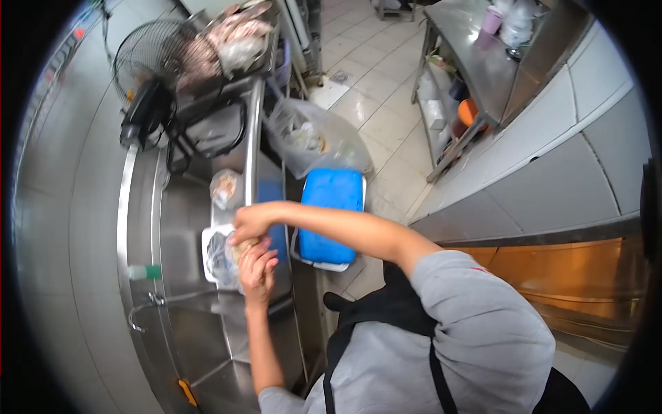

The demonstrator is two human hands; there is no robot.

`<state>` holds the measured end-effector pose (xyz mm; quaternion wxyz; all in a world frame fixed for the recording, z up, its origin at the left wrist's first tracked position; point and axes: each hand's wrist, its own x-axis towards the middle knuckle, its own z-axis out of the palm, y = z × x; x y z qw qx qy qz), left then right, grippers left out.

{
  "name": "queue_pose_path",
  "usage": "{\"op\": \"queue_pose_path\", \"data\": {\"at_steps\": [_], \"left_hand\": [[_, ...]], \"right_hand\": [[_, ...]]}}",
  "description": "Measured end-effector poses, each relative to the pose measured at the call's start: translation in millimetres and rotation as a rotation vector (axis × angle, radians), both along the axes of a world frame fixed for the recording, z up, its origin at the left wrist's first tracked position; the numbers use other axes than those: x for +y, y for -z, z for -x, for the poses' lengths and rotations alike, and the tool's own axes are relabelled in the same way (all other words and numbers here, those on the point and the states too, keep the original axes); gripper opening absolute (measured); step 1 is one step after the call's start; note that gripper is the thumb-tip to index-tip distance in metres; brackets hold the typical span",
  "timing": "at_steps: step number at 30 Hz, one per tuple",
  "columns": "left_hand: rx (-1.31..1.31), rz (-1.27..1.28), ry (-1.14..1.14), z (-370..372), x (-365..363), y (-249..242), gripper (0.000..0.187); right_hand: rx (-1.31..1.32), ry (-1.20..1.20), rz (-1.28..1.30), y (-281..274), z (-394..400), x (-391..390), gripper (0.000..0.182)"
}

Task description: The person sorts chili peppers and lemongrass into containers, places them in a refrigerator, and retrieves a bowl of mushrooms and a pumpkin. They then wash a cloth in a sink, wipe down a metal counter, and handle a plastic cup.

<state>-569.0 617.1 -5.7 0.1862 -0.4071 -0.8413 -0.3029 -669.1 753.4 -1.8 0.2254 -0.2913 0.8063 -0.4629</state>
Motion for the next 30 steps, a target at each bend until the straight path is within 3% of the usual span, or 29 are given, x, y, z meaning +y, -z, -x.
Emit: {"op": "queue_pose_path", "data": {"at_steps": [2,3,4,6,8,12,16,20,22,23,24,26,28,29,30], "left_hand": [[-0.087,-0.269,-0.111,13.1,66.3,10.9,0.027],[-0.195,-0.46,-0.183,24.6,100.4,17.5,0.027],[-0.309,-0.648,-0.258,38.7,132.7,23.8,0.027],[-0.561,-0.807,-0.36,70.6,180.9,41.4,0.032],[-0.766,-0.921,-0.308,99.1,220.0,53.1,0.038],[-0.926,-0.774,-0.203,157.3,283.0,74.4,0.044],[-1.158,-0.591,-0.092,221.5,367.3,120.8,0.049],[-1.708,-0.393,0.081,249.1,492.4,149.2,0.068],[-1.763,-0.319,0.282,252.8,545.1,149.3,0.067],[-1.834,-0.391,0.508,253.1,564.0,134.7,0.066],[-1.894,-0.466,0.729,254.6,580.3,119.8,0.066],[-2.122,-0.615,0.852,256.7,613.1,75.6,0.068],[-2.143,-0.603,0.931,249.2,639.6,34.1,0.072],[-2.063,-0.493,1.002,242.1,656.8,26.2,0.072],[-1.978,-0.386,1.07,232.9,674.6,22.0,0.072]], "right_hand": [[-0.309,0.193,0.231,2.2,-11.9,99.6,0.036],[-0.269,0.358,0.29,18.6,-13.0,138.9,0.03],[0.108,0.478,0.033,42.7,-4.0,177.3,0.024],[0.289,0.858,0.306,74.6,3.7,235.4,0.023],[0.301,1.223,0.279,42.5,1.5,281.5,0.023],[0.137,1.519,0.549,10.3,18.9,373.1,0.027],[0.094,1.564,0.778,-10.1,36.6,433.1,0.028],[-0.174,1.298,0.921,-22.9,65.8,466.7,0.029],[-0.192,1.219,1.041,-29.7,79.1,490.3,0.028],[-0.147,1.228,1.119,-31.3,82.0,505.2,0.03],[-0.133,1.26,1.119,-33.3,78.4,525.4,0.03],[0.163,1.681,0.277,-36.6,53.0,570.2,0.036],[0.304,2.032,0.143,-14.8,33.2,601.4,0.039],[0.307,2.056,0.138,-12.1,30.5,607.0,0.039],[0.189,2.103,0.533,-7.6,27.3,607.1,0.038]]}}
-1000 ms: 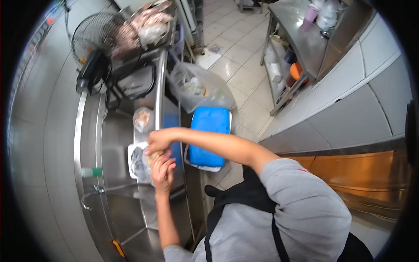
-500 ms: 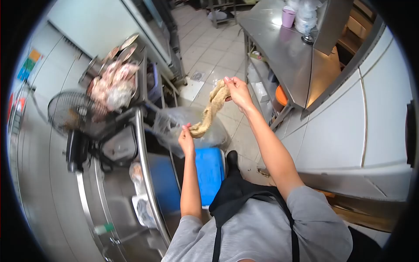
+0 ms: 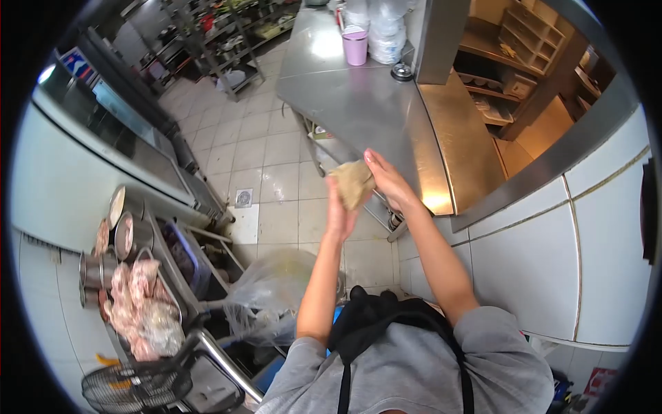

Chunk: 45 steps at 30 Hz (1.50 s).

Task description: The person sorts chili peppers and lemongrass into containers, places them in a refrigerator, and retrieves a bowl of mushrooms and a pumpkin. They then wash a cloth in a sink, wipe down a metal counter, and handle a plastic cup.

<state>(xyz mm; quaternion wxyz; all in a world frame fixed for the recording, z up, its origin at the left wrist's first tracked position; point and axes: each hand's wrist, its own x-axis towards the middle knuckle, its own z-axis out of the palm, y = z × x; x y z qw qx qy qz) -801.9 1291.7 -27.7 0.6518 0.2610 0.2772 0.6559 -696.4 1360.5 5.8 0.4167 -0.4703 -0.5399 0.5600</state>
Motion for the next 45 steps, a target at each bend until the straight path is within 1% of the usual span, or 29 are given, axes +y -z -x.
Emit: {"op": "queue_pose_path", "data": {"at_steps": [1,2,3,4,5,7,8,10,11,13,14,16,19,21,23,25,26,27,30,32,33,35,37,40,41,42,43,44,45], "left_hand": [[0.149,-0.028,0.073,-14.1,16.7,1.5,0.073],[0.151,-0.029,0.092,-25.4,27.5,-7.3,0.073],[0.376,-0.051,0.183,-33.5,38.5,-16.9,0.073],[0.602,-0.073,0.27,-35.5,47.5,-23.6,0.074],[0.609,-0.075,0.281,-31.0,56.9,-22.3,0.074],[0.689,-0.075,0.518,-18.4,74.0,-18.1,0.074],[0.699,-0.075,0.526,-7.7,79.3,-14.6,0.074],[0.704,-0.052,0.553,23.3,80.7,-4.3,0.07],[0.719,0.002,0.516,41.1,80.9,8.4,0.068],[0.735,0.136,0.432,84.3,80.3,43.1,0.066],[0.733,0.227,0.39,108.1,72.4,62.0,0.065],[0.764,0.398,0.286,152.9,49.6,87.4,0.064],[0.731,0.664,0.191,208.0,11.3,115.7,0.07],[0.715,0.743,0.174,230.2,25.6,111.9,0.072],[0.712,0.738,0.13,242.0,40.3,96.6,0.075],[0.734,0.647,0.053,245.7,91.9,78.9,0.072],[0.766,0.615,0.017,251.0,111.9,65.4,0.071],[0.772,0.573,0.008,260.3,128.8,54.7,0.069],[0.794,0.475,-0.014,301.6,171.8,35.2,0.068],[0.825,0.432,0.005,333.9,196.7,35.4,0.067],[0.846,0.435,0.002,341.7,215.1,34.1,0.062],[0.99,0.315,0.113,344.0,268.0,25.2,0.053],[1.059,0.146,0.232,331.0,322.7,8.6,0.046],[1.064,0.009,0.379,340.3,358.8,-3.6,0.045],[1.054,0.014,0.378,348.1,361.6,-8.7,0.041],[1.099,0.024,0.38,364.8,364.3,-5.3,0.041],[1.15,0.033,0.376,381.2,365.1,-1.2,0.04],[1.194,0.061,0.354,398.9,362.0,4.3,0.04],[1.229,0.074,0.324,410.4,361.2,12.2,0.039]], "right_hand": [[0.239,0.026,0.252,4.1,-3.0,0.2,0.037],[0.3,0.052,0.164,10.0,-11.3,6.8,0.035],[0.361,0.075,0.072,14.0,-23.4,16.8,0.033],[0.329,0.123,-0.008,16.5,-37.5,26.4,0.031],[0.297,0.169,-0.086,18.8,-50.8,35.2,0.029],[0.088,0.346,-0.313,23.6,-70.7,50.7,0.025],[-0.059,0.38,-0.232,20.9,-81.0,56.5,0.033],[-0.67,0.469,-0.416,32.1,-83.1,70.1,0.05],[-0.663,0.47,-0.411,44.1,-72.5,76.4,0.05],[-1.166,0.497,0.043,75.2,-46.9,106.0,0.063],[-1.161,0.495,0.047,84.3,-40.4,130.9,0.063],[-1.309,0.543,-0.158,95.9,-29.8,196.5,0.066],[-1.229,0.442,-0.234,95.1,11.9,305.1,0.065],[-1.258,0.26,-0.426,108.5,70.5,349.5,0.063],[-1.061,0.075,-0.567,90.3,134.4,326.1,0.056],[-0.801,-0.076,-0.755,103.7,180.2,279.3,0.051],[-0.856,-0.176,-0.827,107.1,180.0,256.9,0.048],[-0.903,-0.27,-0.898,92.4,178.4,236.8,0.046],[-0.904,-0.27,-0.816,74.7,141.7,230.0,0.042],[-1.086,-0.16,-0.565,66.0,136.6,249.8,0.041],[-1.103,-0.037,-0.669,69.4,158.7,270.0,0.039],[-0.964,0.054,-0.772,91.2,223.1,309.5,0.037],[-0.954,0.038,-0.776,91.7,256.8,323.8,0.036],[-1.081,0.202,-0.611,90.1,193.8,323.4,0.037],[-0.857,0.574,-0.353,96.5,151.5,319.4,0.037],[-1.126,0.662,-0.184,106.3,104.8,306.4,0.038],[-1.425,0.898,-0.34,127.1,47.3,285.2,0.041],[-1.314,0.921,-0.052,95.0,8.7,252.1,0.048],[-1.496,1.029,0.02,101.0,-28.4,215.2,0.053]]}}
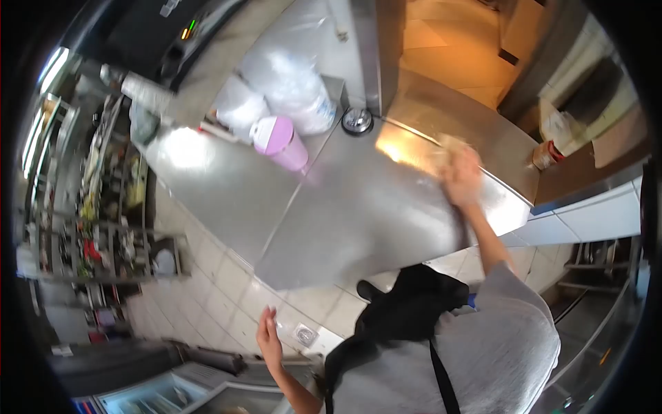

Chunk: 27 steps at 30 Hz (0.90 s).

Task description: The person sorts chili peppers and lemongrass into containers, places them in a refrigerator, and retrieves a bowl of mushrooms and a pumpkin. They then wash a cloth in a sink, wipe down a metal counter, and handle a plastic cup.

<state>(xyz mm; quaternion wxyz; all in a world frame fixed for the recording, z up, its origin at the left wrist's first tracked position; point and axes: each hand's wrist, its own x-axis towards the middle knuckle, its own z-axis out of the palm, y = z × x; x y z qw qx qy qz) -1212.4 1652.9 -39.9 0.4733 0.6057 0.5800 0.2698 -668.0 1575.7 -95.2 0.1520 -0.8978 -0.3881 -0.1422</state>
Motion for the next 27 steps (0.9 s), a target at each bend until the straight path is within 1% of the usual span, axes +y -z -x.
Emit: {"op": "queue_pose_path", "data": {"at_steps": [1,2,3,4,5,6,7,8,9,10,11,13,14,16,17,18,19,20,21,23,24,25,26,27], "left_hand": [[-0.001,0.036,-0.035,10.7,-4.3,2.8,0.04],[-0.004,0.078,-0.073,14.1,-3.0,4.1,0.041],[-0.009,0.07,-0.039,8.5,4.7,3.1,0.041],[-0.004,0.063,-0.042,2.0,9.4,-0.5,0.041],[-0.003,0.052,-0.047,-10.3,17.1,-4.0,0.042],[-0.024,0.022,-0.003,-32.1,29.2,-12.4,0.042],[-0.018,0.019,0.021,-53.3,41.7,-19.2,0.042],[0.003,-0.031,0.134,-75.5,53.5,-24.4,0.043],[0.025,-0.086,0.243,-97.7,63.7,-30.1,0.043],[0.011,-0.106,0.303,-120.8,70.3,-36.0,0.041],[0.005,-0.111,0.315,-139.9,75.8,-38.5,0.041],[0.073,-0.11,0.413,-165.8,83.1,-42.3,0.041],[0.082,-0.104,0.424,-169.6,85.4,-42.3,0.041],[0.078,-0.073,0.378,-163.1,85.9,-41.5,0.042],[0.078,-0.07,0.387,-158.8,85.6,-41.4,0.042],[0.084,-0.074,0.322,-152.4,83.1,-40.9,0.043],[0.093,-0.076,0.254,-143.5,79.6,-41.5,0.044],[0.058,-0.086,0.199,-139.0,77.1,-39.6,0.039],[0.046,-0.084,0.204,-142.6,80.3,-37.8,0.039],[0.132,-0.125,0.216,-149.3,92.3,-34.8,0.04],[0.142,-0.187,0.233,-163.4,102.8,-31.8,0.041],[0.117,-0.176,0.217,-170.3,119.1,-20.5,0.041],[0.087,-0.166,0.198,-178.4,133.7,-8.1,0.042],[0.087,-0.161,0.209,-188.3,140.9,-2.1,0.042]], "right_hand": [[0.061,0.223,0.084,-21.2,-8.6,-25.0,0.058],[0.01,0.308,0.089,-9.1,-16.4,-26.4,0.059],[-0.044,0.389,0.103,0.9,-26.4,-27.5,0.06],[0.049,0.299,0.14,-13.9,-28.3,-10.2,0.061],[0.139,0.207,0.169,-37.5,-32.1,27.3,0.063],[0.091,0.171,0.155,-20.1,-48.2,66.2,0.064],[0.106,0.127,0.161,-19.7,-58.1,106.6,0.065],[0.204,0.095,0.219,-32.1,-66.7,138.7,0.063],[0.23,0.047,0.162,-19.8,-83.1,169.8,0.059],[0.329,0.018,0.185,-23.5,-94.3,186.2,0.054],[0.324,0.03,0.179,-26.8,-111.1,185.8,0.054],[0.283,0.0,0.22,-23.8,-136.9,179.8,0.05],[0.15,0.119,0.189,-18.8,-153.8,158.6,0.047],[0.109,0.29,0.158,-21.2,-191.2,91.8,0.046],[0.334,0.321,0.264,-48.9,-201.8,49.1,0.043],[0.295,0.509,0.099,-26.6,-218.5,14.0,0.041],[-0.096,0.611,0.038,3.1,-224.9,-18.1,0.041],[-0.499,0.696,-0.03,24.5,-226.2,-36.4,0.042],[-0.511,0.701,-0.03,32.3,-222.8,-30.1,0.042],[-0.425,0.761,-0.009,35.6,-198.5,3.2,0.044],[-0.037,0.61,0.084,10.5,-168.1,32.7,0.043],[-0.077,0.633,0.076,-14.3,-127.0,68.6,0.037],[0.332,0.361,0.31,15.8,-131.9,104.9,0.037],[0.156,0.163,0.514,-36.4,-84.3,104.5,0.035]]}}
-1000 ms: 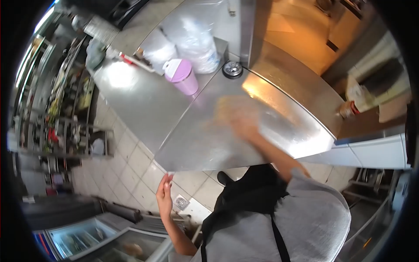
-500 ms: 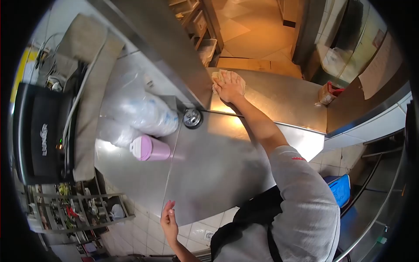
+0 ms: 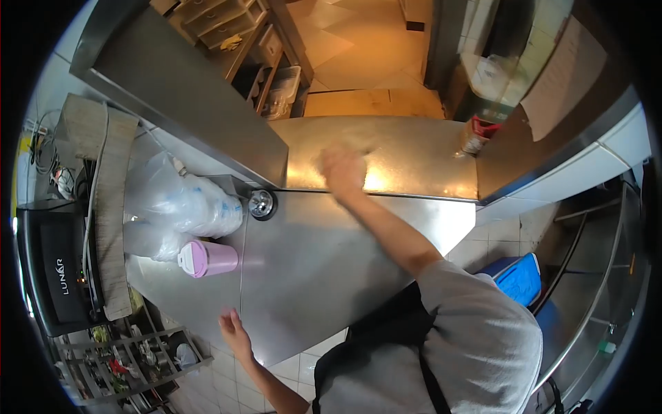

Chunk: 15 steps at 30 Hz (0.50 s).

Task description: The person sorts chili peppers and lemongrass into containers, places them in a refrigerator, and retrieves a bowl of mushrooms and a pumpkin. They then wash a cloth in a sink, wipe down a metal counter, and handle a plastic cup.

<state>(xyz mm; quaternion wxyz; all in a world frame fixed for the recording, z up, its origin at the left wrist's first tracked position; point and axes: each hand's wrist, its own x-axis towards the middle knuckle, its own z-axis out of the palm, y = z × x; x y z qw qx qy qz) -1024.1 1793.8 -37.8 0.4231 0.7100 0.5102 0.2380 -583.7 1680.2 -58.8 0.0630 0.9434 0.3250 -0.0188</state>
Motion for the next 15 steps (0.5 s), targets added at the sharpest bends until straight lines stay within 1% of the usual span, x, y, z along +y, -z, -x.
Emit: {"op": "queue_pose_path", "data": {"at_steps": [1,2,3,4,5,6,7,8,9,10,11,12,13,14,15], "left_hand": [[-0.015,-0.089,0.038,-14.2,9.1,4.2,0.044],[-0.022,-0.176,0.074,-24.4,13.8,2.9,0.048],[-0.02,-0.172,0.08,-32.2,14.1,2.3,0.048],[-0.018,-0.159,0.048,-36.9,14.1,0.3,0.054],[-0.014,-0.148,0.012,-39.4,14.8,-2.5,0.06],[-0.016,-0.148,0.002,-42.2,22.6,2.5,0.06],[0.043,-0.224,0.003,-39.7,33.7,12.1,0.067],[0.109,-0.302,-0.01,-33.0,42.1,22.3,0.075],[0.079,-0.312,-0.004,-35.6,46.2,26.1,0.081],[0.048,-0.327,-0.009,-45.0,51.4,25.1,0.087],[0.038,-0.275,-0.023,-54.7,54.2,20.8,0.095],[-0.002,-0.338,-0.032,-62.9,58.7,23.5,0.095],[-0.042,-0.403,-0.03,-71.9,65.6,27.4,0.094],[-0.118,-0.416,-0.039,-80.8,71.3,27.3,0.096],[-0.197,-0.427,-0.039,-89.2,73.3,27.3,0.097]], "right_hand": [[-0.006,0.012,-0.002,-9.0,6.3,-12.7,0.035],[0.041,-0.006,-0.212,-12.2,12.1,-25.2,0.035],[0.087,-0.028,-0.417,-11.4,13.0,-38.7,0.035],[-0.002,-0.01,-0.422,16.6,-8.0,-60.8,0.037],[-0.278,-0.041,-0.71,45.8,-26.6,-106.5,0.033],[-0.231,0.126,-0.807,33.9,-34.7,-146.4,0.033],[0.096,0.223,-0.925,43.9,-50.2,-189.3,0.04],[-0.438,0.2,-0.591,56.8,-63.1,-224.5,0.042],[-0.333,0.203,-0.526,30.3,-48.8,-245.5,0.041],[-0.196,0.125,-0.571,25.1,-42.2,-257.8,0.044],[-0.111,0.15,-0.526,11.9,-29.3,-259.7,0.046],[-0.026,0.174,-0.47,1.4,-17.4,-261.1,0.049],[-0.017,0.172,-0.417,-3.6,-14.9,-261.6,0.05],[-0.015,0.181,-0.362,-6.6,-16.4,-256.2,0.052],[-0.015,0.145,-0.365,-7.2,-19.1,-244.4,0.052]]}}
